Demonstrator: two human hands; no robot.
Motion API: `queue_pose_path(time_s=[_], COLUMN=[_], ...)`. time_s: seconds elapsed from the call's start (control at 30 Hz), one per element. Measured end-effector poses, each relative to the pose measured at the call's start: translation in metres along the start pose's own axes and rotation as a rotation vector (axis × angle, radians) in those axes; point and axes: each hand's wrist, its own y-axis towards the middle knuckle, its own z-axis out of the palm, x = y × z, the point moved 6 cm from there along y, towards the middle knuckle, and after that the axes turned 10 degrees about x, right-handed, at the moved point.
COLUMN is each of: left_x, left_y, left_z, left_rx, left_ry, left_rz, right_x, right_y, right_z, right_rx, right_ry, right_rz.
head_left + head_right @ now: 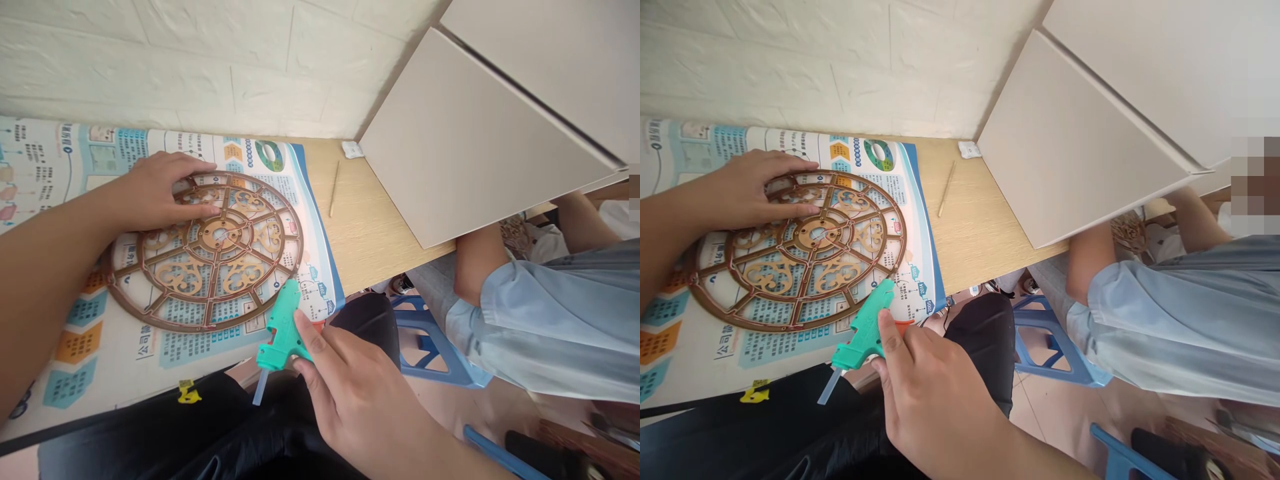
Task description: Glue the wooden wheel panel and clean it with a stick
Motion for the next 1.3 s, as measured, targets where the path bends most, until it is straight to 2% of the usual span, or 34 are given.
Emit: queue_pose_path(time_s=[0.1,0.73,1.0,1.3], left_x=[0.000,0.004,0.002,0.001], left_y=[0.000,0.000,0.000,0.000], left_z=[0.000,0.001,0.001,0.001], left_rx=[-0.005,0.012,0.007,0.004], left_ry=[0.001,0.014,0.011,0.024], left_rz=[-0.004,-0.013,-0.018,-0.002], right_x=[0.000,-0.010,-0.006,-0.013], right_y=[-0.002,0.001,0.000,0.001], right_z=[0.003,-0.004,-0.003,-0.005], right_rx=[-0.008,0.086,0.081,0.134], right_ry=[-0.047,0.051,-0.113,0.091], right_rz=[0.000,-0.011,-0.048,0.006])
